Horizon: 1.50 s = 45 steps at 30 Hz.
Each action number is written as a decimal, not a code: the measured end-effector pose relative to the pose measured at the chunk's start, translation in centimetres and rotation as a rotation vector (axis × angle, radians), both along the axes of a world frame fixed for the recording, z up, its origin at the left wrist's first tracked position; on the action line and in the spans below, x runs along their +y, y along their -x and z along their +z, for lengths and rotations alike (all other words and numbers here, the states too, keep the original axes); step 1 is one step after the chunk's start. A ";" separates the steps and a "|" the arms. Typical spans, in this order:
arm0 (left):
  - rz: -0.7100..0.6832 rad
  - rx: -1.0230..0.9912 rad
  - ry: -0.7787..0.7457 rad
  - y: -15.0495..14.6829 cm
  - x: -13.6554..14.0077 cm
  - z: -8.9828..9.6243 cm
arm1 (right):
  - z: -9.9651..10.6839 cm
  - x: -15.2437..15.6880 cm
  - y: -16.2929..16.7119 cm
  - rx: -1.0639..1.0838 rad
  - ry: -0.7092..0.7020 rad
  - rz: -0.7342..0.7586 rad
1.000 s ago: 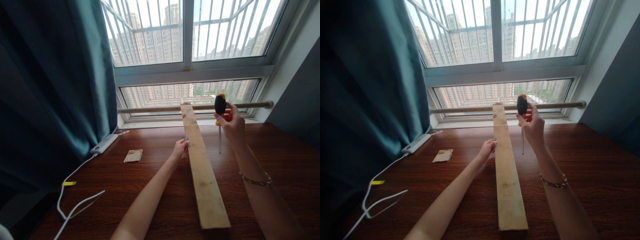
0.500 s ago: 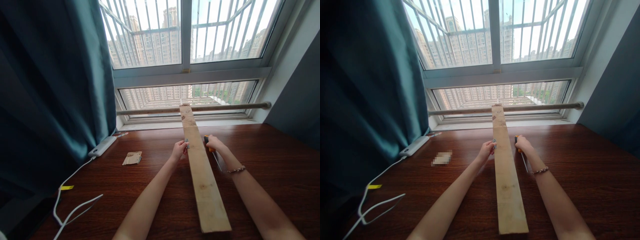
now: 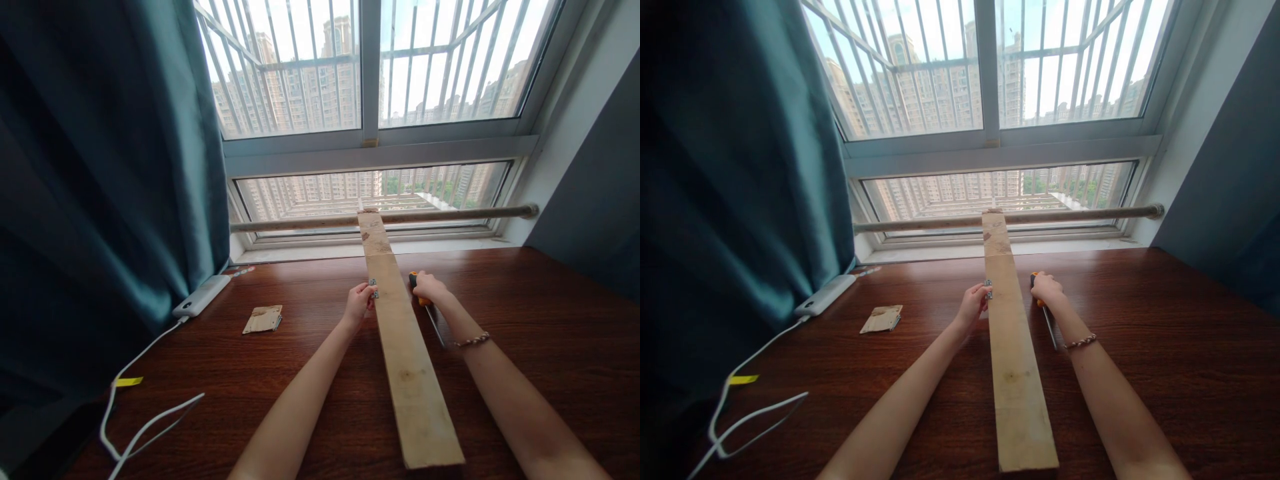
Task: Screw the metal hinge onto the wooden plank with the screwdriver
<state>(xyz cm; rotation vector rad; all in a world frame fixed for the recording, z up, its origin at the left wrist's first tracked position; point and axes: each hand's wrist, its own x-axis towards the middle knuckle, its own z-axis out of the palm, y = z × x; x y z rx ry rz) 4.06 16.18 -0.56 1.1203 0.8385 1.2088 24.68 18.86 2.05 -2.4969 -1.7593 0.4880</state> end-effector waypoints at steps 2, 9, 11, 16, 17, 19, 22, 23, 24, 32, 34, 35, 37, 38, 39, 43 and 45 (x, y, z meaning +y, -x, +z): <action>-0.010 -0.003 0.011 0.0 0.1 0.0 | -0.1 0.1 -0.1 -0.003 0.009 -0.004; -0.050 -0.011 0.002 0.2 0.3 -0.2 | 0.1 0.0 -0.8 0.031 0.041 0.039; -0.056 0.000 -0.006 0.2 0.3 -0.2 | 0.2 -0.1 -0.9 0.040 0.047 0.046; -0.049 0.022 -0.029 0.3 0.3 -0.1 | 0.1 0.0 -0.8 0.049 0.037 0.048; -0.051 0.025 -0.029 0.3 0.3 -0.1 | 0.0 0.0 -0.8 0.050 0.032 0.046; -0.055 0.032 -0.028 0.3 0.3 -0.1 | 0.0 -0.1 -0.8 0.052 0.021 0.042; -0.058 0.033 -0.023 0.3 0.3 -0.2 | 0.3 -0.4 -0.7 0.054 -0.015 0.042; -0.061 0.033 -0.020 0.3 0.4 -0.2 | 0.7 -0.6 -0.6 0.054 -0.040 0.045; -0.065 0.032 -0.015 0.3 0.4 -0.2 | 1.2 -0.8 -0.4 0.052 -0.073 0.050; -0.059 -0.013 -0.018 0.2 0.5 -0.4 | 6.6 -3.6 4.0 0.341 -0.363 0.425; -0.068 -0.020 -0.029 0.2 0.5 -0.5 | 6.4 -4.3 5.4 0.536 -0.303 0.583; -0.074 -0.019 -0.034 0.3 0.5 -0.6 | 6.1 -4.5 6.0 0.599 -0.284 0.620; -0.078 -0.009 -0.038 0.3 0.6 -0.7 | 5.1 -4.6 6.8 0.632 -0.308 0.617; -0.077 -0.004 -0.037 0.3 0.7 -0.8 | 4.7 -4.5 7.0 0.633 -0.339 0.605; -0.077 -0.003 -0.036 0.3 0.8 -0.8 | 4.3 -4.3 7.2 0.631 -0.369 0.595; -0.078 -0.020 -0.038 0.4 0.9 -0.8 | 3.7 -3.5 6.8 0.636 -0.424 0.613; -0.075 -0.025 -0.039 0.3 0.8 -0.8 | 3.6 -3.2 6.5 0.662 -0.422 0.650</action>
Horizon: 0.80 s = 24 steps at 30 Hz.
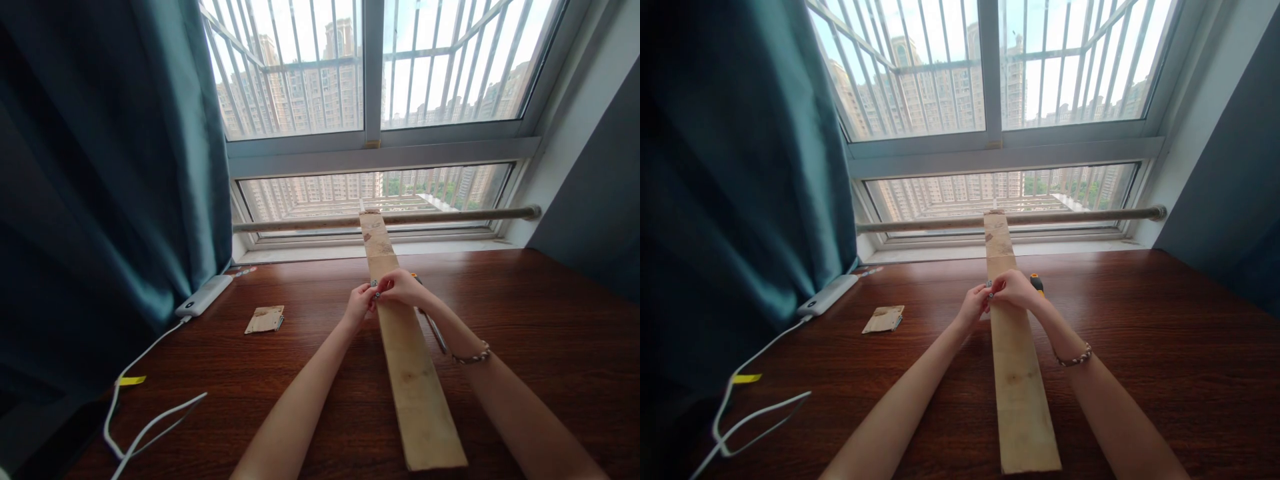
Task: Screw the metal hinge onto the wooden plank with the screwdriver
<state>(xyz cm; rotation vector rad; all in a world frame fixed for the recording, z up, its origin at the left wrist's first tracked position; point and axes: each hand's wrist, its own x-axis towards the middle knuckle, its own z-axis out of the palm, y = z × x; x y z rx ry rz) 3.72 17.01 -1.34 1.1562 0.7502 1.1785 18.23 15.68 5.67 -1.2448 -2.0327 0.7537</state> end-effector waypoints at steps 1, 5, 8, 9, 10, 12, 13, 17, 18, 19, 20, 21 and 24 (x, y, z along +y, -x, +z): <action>0.000 -0.002 0.001 0.0 0.0 0.0 | -0.1 0.1 -0.2 0.020 -0.003 0.028; 0.004 -0.007 0.004 0.0 -0.2 0.1 | -0.5 -0.1 -0.6 0.105 -0.069 0.088; 0.005 -0.009 -0.006 0.0 -0.4 0.1 | -0.6 -0.6 -0.4 0.121 -0.126 0.059; 0.004 -0.012 -0.011 -0.1 -0.4 0.2 | -0.7 -0.7 -0.4 0.126 -0.136 0.050; 0.003 -0.015 -0.016 -0.1 -0.5 0.3 | -0.7 -0.9 -0.3 0.131 -0.143 0.040; -0.001 -0.016 -0.018 -0.1 -0.7 0.5 | -0.8 -1.0 -0.2 0.139 -0.154 0.025; 0.000 -0.016 -0.017 -0.1 -0.7 0.5 | -0.9 -1.0 -0.2 0.143 -0.159 0.019; 0.012 -0.011 -0.007 -0.1 -0.8 0.7 | -1.5 -0.8 -0.4 0.152 -0.177 -0.002; 0.015 -0.010 -0.005 -0.1 -0.8 0.7 | -1.6 -0.7 -0.4 0.153 -0.180 -0.005; 0.015 -0.010 -0.004 -0.1 -0.8 0.7 | -1.8 -0.6 -0.4 0.153 -0.181 -0.005; 0.015 -0.011 -0.003 -0.1 -0.7 0.7 | -1.9 -0.6 -0.4 0.155 -0.182 -0.003; 0.013 -0.014 -0.003 -0.1 -0.6 0.6 | -1.9 -0.5 -0.5 0.156 -0.183 0.000; 0.004 -0.016 0.001 0.0 -0.5 0.5 | -1.9 -0.6 -0.5 0.155 -0.194 0.007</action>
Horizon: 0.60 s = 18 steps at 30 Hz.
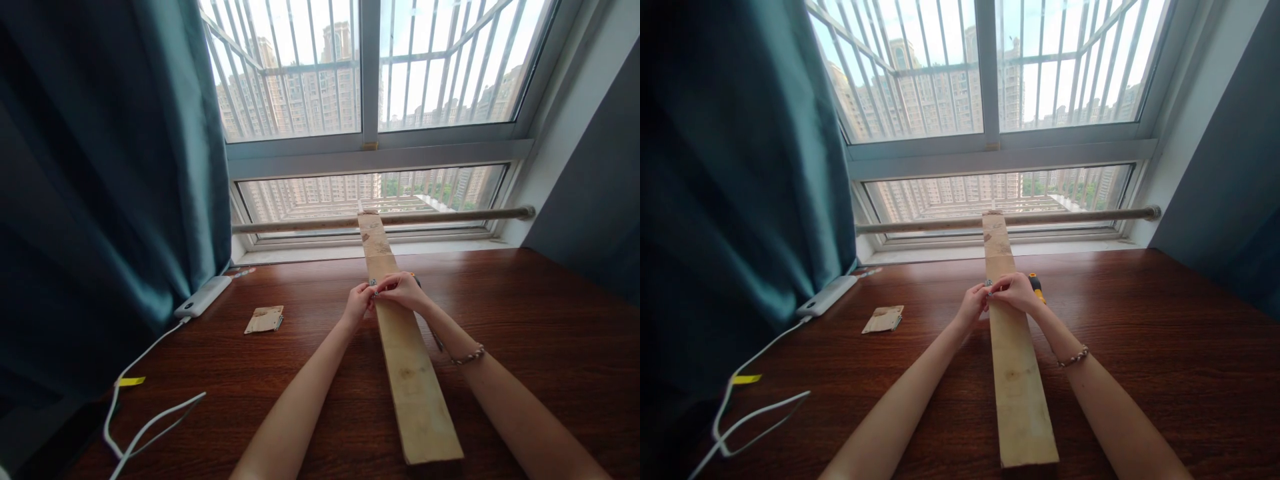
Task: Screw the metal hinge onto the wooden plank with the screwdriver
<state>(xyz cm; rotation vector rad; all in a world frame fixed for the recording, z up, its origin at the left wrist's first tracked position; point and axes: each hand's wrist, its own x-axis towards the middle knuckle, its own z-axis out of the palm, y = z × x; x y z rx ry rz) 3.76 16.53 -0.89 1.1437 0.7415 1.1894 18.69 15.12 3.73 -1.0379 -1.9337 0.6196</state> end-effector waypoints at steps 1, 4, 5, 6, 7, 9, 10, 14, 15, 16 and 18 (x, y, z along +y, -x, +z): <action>-0.002 0.001 0.002 0.0 0.0 0.0 | 0.0 0.0 0.0 -0.002 -0.002 -0.002; 0.001 -0.003 0.005 0.0 0.0 0.1 | 0.2 -0.2 0.1 -0.003 0.002 -0.015; 0.004 -0.007 0.008 0.0 -0.1 0.1 | 0.2 -0.2 0.1 -0.002 0.003 -0.014; 0.007 -0.012 0.013 0.0 -0.1 0.1 | 0.2 -0.2 0.1 0.000 0.004 -0.010; 0.007 -0.014 0.017 0.0 -0.1 0.2 | 0.3 -0.2 0.1 0.002 0.003 -0.003; 0.001 -0.012 0.023 -0.1 -0.1 0.1 | 0.2 -0.2 0.1 0.009 0.001 0.005; -0.003 -0.010 0.023 -0.1 -0.1 0.1 | 0.2 -0.2 0.1 0.012 0.002 0.005; -0.002 -0.013 0.022 -0.1 0.0 -0.1 | 0.0 -0.1 0.0 0.019 0.008 0.010; -0.002 -0.012 0.022 -0.1 0.1 -0.1 | 0.0 -0.2 0.0 0.022 0.006 0.013; -0.005 -0.008 0.021 -0.1 0.1 -0.1 | 0.0 -0.2 0.0 0.022 0.002 0.014; -0.011 0.002 0.014 0.0 0.1 0.0 | 0.0 -0.2 0.1 0.017 -0.004 0.009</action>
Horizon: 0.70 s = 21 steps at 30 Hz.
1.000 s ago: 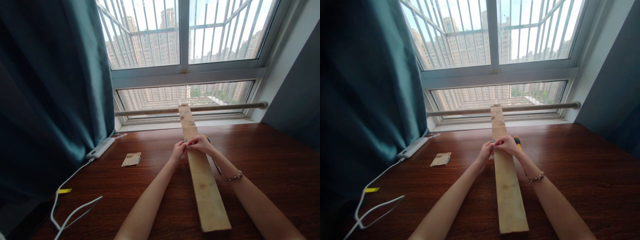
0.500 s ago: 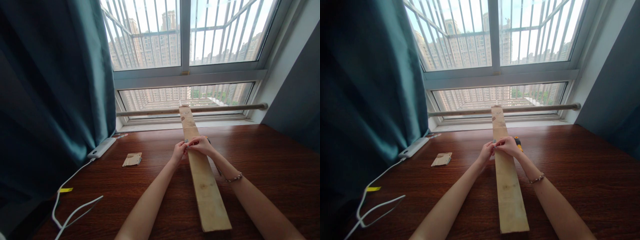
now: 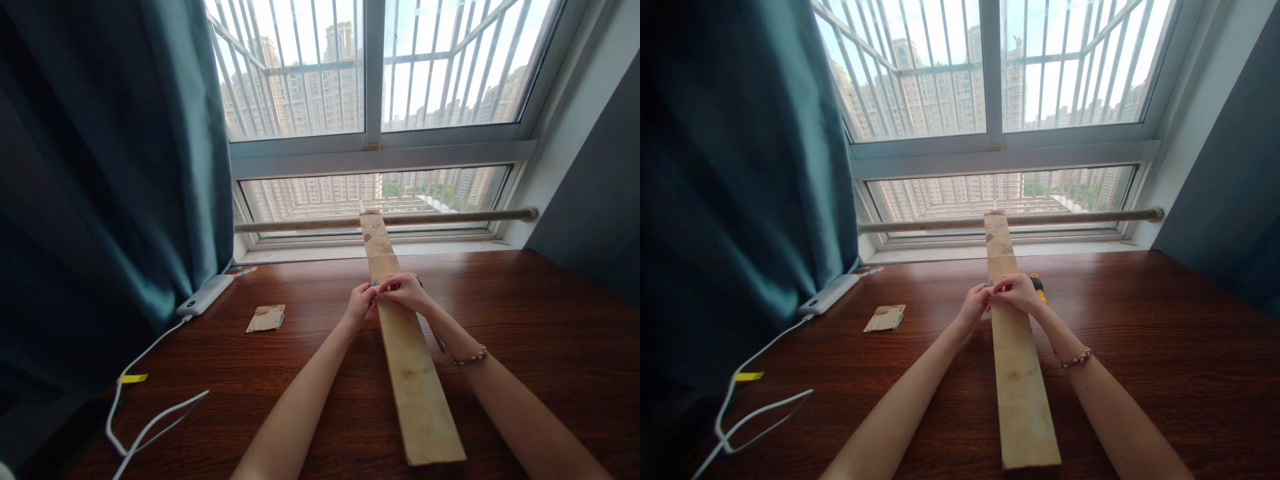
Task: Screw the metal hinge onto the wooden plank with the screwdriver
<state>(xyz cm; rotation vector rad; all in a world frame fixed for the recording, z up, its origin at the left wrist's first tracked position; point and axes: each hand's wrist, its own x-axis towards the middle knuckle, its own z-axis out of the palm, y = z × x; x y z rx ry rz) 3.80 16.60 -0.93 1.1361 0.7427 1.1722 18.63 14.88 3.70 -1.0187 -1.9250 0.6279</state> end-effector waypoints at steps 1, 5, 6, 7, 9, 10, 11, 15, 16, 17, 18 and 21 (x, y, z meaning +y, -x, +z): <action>0.000 0.003 -0.003 0.0 0.0 0.0 | 0.0 0.0 0.0 -0.005 0.000 -0.006; 0.007 0.016 -0.007 0.1 -0.1 0.3 | 0.1 -0.1 0.1 -0.034 -0.012 -0.029; 0.008 0.018 -0.010 0.1 -0.1 0.4 | 0.1 -0.2 0.1 -0.045 -0.020 -0.031; 0.006 0.019 -0.011 0.1 -0.1 0.5 | 0.2 -0.3 0.1 -0.059 -0.029 -0.032; 0.001 0.021 -0.004 0.1 -0.1 0.7 | 0.3 -0.4 0.2 -0.090 -0.045 -0.037; -0.001 0.023 0.004 0.1 -0.1 0.7 | 0.4 -0.5 0.2 -0.105 -0.053 -0.044; -0.002 0.025 0.012 0.1 -0.1 0.8 | 0.5 -0.6 0.3 -0.117 -0.061 -0.052; 0.004 0.023 0.018 0.1 0.0 0.7 | 0.6 -0.8 0.4 -0.128 -0.076 -0.080; 0.002 0.015 0.023 0.1 0.0 0.6 | 0.6 -0.8 0.5 -0.121 -0.072 -0.082; -0.003 0.005 0.032 0.1 0.0 0.5 | 0.6 -0.8 0.5 -0.110 -0.068 -0.083; -0.009 -0.007 0.043 0.0 0.0 0.4 | 0.6 -0.8 0.5 -0.097 -0.063 -0.083; -0.038 -0.036 0.069 0.1 0.1 0.1 | 0.5 -0.8 0.4 -0.056 -0.055 -0.072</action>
